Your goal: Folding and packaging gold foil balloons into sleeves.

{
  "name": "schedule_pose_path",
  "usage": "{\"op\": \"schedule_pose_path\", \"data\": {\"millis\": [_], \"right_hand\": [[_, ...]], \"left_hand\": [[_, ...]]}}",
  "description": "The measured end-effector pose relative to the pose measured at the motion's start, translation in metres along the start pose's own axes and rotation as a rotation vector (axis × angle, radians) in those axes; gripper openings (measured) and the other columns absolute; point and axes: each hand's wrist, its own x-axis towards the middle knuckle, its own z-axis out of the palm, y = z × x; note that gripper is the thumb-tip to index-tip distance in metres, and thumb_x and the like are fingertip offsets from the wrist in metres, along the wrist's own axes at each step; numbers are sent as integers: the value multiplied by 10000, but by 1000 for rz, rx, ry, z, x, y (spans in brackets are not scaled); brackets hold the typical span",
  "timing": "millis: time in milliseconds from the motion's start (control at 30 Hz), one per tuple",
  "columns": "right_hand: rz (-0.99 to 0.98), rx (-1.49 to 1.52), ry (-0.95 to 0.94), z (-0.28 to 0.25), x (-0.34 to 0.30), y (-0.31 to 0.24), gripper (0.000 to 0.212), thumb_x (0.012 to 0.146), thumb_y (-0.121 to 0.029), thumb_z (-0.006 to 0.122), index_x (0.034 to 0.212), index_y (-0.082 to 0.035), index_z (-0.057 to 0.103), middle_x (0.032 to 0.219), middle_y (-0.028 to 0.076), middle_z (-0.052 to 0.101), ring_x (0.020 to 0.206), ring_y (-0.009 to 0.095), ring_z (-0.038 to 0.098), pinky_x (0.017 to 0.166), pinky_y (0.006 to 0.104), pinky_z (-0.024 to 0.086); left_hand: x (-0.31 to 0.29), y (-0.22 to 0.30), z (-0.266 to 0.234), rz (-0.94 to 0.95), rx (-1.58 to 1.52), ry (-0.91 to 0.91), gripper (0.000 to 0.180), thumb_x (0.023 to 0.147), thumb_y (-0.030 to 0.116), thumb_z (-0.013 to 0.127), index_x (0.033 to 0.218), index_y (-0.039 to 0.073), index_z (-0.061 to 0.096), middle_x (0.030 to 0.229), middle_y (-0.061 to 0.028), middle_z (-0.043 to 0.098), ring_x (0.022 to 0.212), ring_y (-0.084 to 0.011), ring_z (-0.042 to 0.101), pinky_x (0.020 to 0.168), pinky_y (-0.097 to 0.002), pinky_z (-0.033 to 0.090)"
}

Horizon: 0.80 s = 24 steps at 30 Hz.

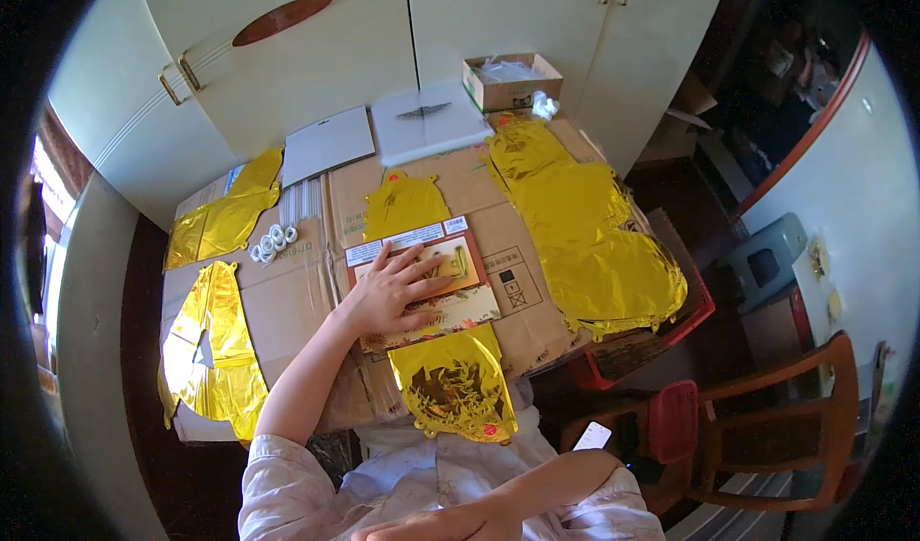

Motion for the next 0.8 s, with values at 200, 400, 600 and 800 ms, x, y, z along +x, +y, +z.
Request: {"op": "schedule_pose_path", "data": {"millis": [200, 400, 600, 800], "right_hand": [[-17, 7, 48, 6, 14, -8, 379, 978, -273, 528, 1157, 59, 563, 1071, 160, 550, 998, 311, 527, 878, 430, 415], [6, -163, -16, -8, 6, -34, 351, 976, -252, 541, 1155, 47, 583, 1070, 181, 586, 985, 317, 558, 879, 423, 435], [288, -1102, 213, -30, -68, -73, 341, 788, 10, 532, 1104, -65, 636, 1107, 72, 639, 1030, 271, 599, 887, 398, 456], [978, -1955, 183, -55, -129, -83, 857, 689, -29, 691, 1472, -184, 378, 1502, 50, 371, 1377, 264, 365, 1145, 450, 304]], "left_hand": [[0, -1, 0, 5, 0, 13, 592, 883, 542, 563, 1413, 286, 498, 1519, -50, 406, 1439, -340, 297, 1145, -658, 130], [6, 1, 0, 28, -9, 16, 586, 884, 543, 552, 1407, 282, 506, 1517, -48, 410, 1437, -335, 302, 1146, -652, 132], [0, 0, -1, 10, -1, 26, 582, 898, 556, 524, 1414, 287, 499, 1514, -44, 411, 1444, -322, 290, 1157, -639, 125], [-1, -2, 1, -6, -7, 8, 584, 891, 553, 533, 1410, 287, 500, 1512, -42, 414, 1443, -318, 293, 1158, -642, 125]]}}
